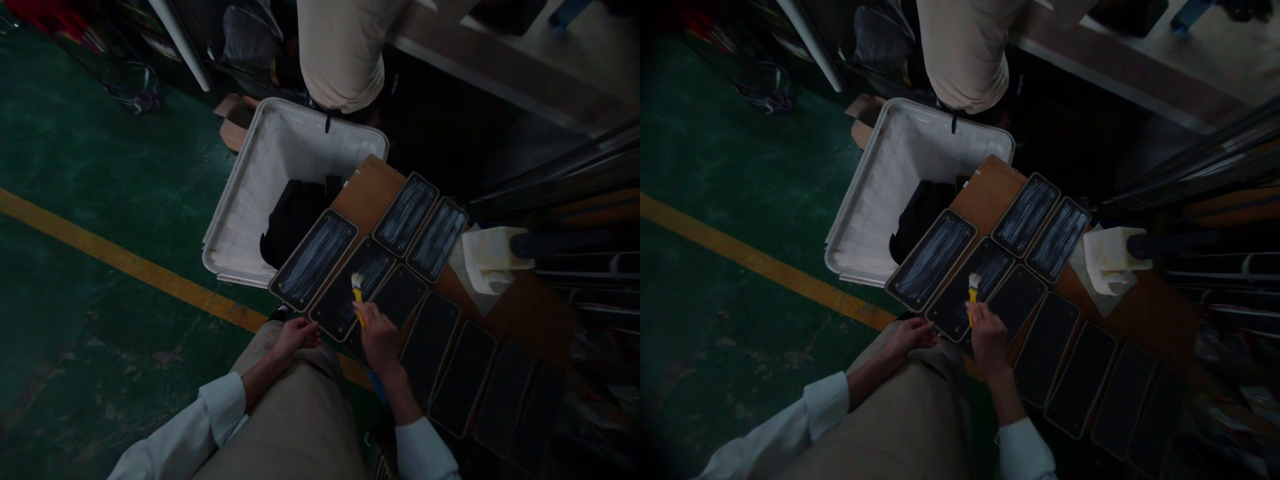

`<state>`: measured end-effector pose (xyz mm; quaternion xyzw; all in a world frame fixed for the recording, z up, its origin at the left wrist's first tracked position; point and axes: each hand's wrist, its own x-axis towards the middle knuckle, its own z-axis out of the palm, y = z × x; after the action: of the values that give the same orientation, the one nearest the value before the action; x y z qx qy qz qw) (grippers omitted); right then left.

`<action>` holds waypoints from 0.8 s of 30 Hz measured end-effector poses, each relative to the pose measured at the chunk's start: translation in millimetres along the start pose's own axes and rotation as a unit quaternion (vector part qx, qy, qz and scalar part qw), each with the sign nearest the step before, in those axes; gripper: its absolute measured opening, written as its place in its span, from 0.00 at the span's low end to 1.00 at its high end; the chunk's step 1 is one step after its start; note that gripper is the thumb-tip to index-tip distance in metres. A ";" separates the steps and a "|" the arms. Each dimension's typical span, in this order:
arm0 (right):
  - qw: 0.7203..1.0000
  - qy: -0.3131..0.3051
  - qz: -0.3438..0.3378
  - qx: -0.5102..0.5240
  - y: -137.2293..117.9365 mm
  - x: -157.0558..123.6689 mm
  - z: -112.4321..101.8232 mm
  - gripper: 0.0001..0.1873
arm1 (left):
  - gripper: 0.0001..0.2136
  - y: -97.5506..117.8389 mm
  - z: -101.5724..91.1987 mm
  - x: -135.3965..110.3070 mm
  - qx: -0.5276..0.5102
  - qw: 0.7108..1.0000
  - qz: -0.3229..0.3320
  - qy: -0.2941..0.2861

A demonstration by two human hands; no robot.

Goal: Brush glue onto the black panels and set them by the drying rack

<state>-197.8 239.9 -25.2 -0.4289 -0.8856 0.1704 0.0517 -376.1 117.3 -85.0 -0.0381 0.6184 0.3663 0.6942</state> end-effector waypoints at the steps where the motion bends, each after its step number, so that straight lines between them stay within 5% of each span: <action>1: 1.000 -0.011 -0.008 0.011 -12.9 -16.5 2.8 0.17 | 0.19 0.8 0.2 -0.8 -0.003 1.000 0.002 -0.001; 4: 0.996 -0.056 -0.002 0.074 -47.5 -60.1 4.0 0.16 | 0.18 2.5 0.2 -2.6 -0.012 1.000 0.003 -0.005; 7: 0.975 -0.091 0.058 0.195 -61.5 -75.4 -1.5 0.15 | 0.15 2.3 -0.2 -2.5 -0.009 1.000 0.002 -0.007; 13: 0.901 -0.053 0.188 0.387 -17.6 -25.5 -9.7 0.12 | 0.15 0.9 -0.9 0.6 0.005 1.000 0.006 0.005; 18: 0.937 0.066 0.156 0.306 26.7 24.3 -12.8 0.14 | 0.14 3.2 -1.4 0.7 0.005 1.000 0.005 -0.003; 24: 0.983 0.128 0.071 0.106 40.7 64.7 -21.4 0.14 | 0.15 2.9 -2.5 0.6 -0.011 1.000 0.002 -0.011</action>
<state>-203.1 319.1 -22.8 -0.5009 -0.8159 0.2105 0.1978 -379.8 118.5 -84.9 -0.0405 0.6067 0.3747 0.6999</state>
